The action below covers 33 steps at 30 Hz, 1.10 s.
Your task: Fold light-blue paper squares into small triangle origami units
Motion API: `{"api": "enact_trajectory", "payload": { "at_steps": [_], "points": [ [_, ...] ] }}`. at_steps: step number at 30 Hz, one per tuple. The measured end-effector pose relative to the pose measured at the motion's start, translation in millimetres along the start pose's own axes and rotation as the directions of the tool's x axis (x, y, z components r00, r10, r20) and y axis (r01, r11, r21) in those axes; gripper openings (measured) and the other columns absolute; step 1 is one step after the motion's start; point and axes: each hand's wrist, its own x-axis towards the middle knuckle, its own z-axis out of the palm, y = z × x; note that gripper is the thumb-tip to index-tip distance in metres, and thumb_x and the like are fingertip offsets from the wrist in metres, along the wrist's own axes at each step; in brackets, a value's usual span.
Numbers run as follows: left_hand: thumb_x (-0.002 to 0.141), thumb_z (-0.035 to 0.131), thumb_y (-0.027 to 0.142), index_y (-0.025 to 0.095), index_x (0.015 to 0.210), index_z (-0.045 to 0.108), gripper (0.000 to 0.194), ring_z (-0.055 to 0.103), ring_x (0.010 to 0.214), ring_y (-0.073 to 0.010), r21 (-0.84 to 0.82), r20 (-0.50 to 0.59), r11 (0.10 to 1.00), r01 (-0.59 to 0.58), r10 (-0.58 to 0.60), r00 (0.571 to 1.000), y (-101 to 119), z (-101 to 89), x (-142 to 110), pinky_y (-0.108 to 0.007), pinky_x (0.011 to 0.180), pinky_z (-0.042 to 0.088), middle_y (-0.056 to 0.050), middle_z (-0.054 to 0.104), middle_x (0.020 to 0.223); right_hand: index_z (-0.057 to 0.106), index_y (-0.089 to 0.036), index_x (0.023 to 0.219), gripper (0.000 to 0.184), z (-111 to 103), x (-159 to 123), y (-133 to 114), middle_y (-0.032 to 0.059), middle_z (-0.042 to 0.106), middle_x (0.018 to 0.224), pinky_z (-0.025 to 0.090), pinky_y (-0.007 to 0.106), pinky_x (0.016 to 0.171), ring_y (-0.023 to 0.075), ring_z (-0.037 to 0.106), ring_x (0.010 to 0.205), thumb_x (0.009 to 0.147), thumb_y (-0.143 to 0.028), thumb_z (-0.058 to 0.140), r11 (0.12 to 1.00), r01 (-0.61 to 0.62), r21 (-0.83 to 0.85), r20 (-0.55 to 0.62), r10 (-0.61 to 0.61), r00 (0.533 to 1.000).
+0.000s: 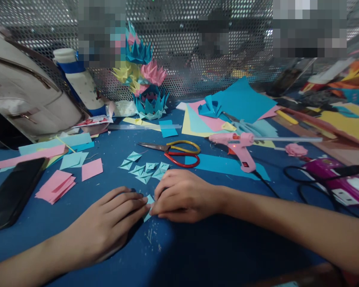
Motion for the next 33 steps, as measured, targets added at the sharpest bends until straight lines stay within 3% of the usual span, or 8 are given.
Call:
{"api": "enact_trajectory", "payload": {
  "at_steps": [6, 13, 18, 33],
  "points": [
    [0.099, 0.041, 0.013, 0.005, 0.131, 0.055, 0.036, 0.06, 0.111, -0.0265, -0.017, -0.015, 1.0, 0.004, -0.004, 1.0, -0.4, 0.3, 0.2, -0.048, 0.102, 0.048, -0.014, 0.066, 0.116, 0.065, -0.017, 0.1, 0.016, -1.6, -0.3, -4.1, 0.0021, 0.074, 0.086, 0.044, 0.03, 0.08, 0.0128, 0.069, 0.091, 0.099, -0.024, 0.051, 1.0, 0.018, -0.025, -0.042, -0.019, 0.999],
    [0.099, 0.039, 0.013, 0.006, 0.131, 0.055, 0.036, 0.06, 0.111, -0.0267, -0.022, -0.015, 1.0, 0.003, -0.003, 1.0, -0.2, -0.8, 0.8, -0.048, 0.102, 0.047, -0.015, 0.066, 0.117, 0.066, -0.015, 0.094, 0.026, -2.2, 0.6, -4.4, 0.0042, 0.073, 0.085, 0.044, 0.03, 0.08, 0.0138, 0.069, 0.092, 0.103, -0.026, 0.044, 1.0, -0.001, 0.008, -0.011, 0.001, 1.0],
    [0.099, 0.04, 0.013, 0.005, 0.131, 0.055, 0.036, 0.06, 0.113, -0.0273, -0.011, 0.002, 1.0, 0.0, 0.0, 1.0, 0.3, -2.0, 0.6, -0.048, 0.103, 0.046, -0.015, 0.066, 0.118, 0.069, -0.017, 0.098, 0.027, 2.5, -3.3, -1.8, 0.0069, 0.074, 0.096, 0.044, 0.029, 0.078, 0.0146, 0.068, 0.092, 0.103, -0.03, 0.045, 0.996, -0.09, -0.016, -0.09, 0.088, 0.992],
    [0.096, 0.043, 0.012, 0.005, 0.133, 0.053, 0.039, 0.057, 0.114, -0.0283, -0.033, 0.031, 0.999, -0.002, 0.003, 1.0, -1.0, -2.3, 0.3, -0.05, 0.105, 0.043, -0.016, 0.064, 0.121, 0.067, -0.015, 0.111, 0.023, 4.6, -2.9, -0.7, 0.0056, 0.074, 0.108, 0.045, 0.03, 0.09, 0.0166, 0.064, 0.112, 0.102, -0.019, 0.047, 0.979, -0.188, -0.079, -0.084, 0.181, 0.98]
  ]
}}
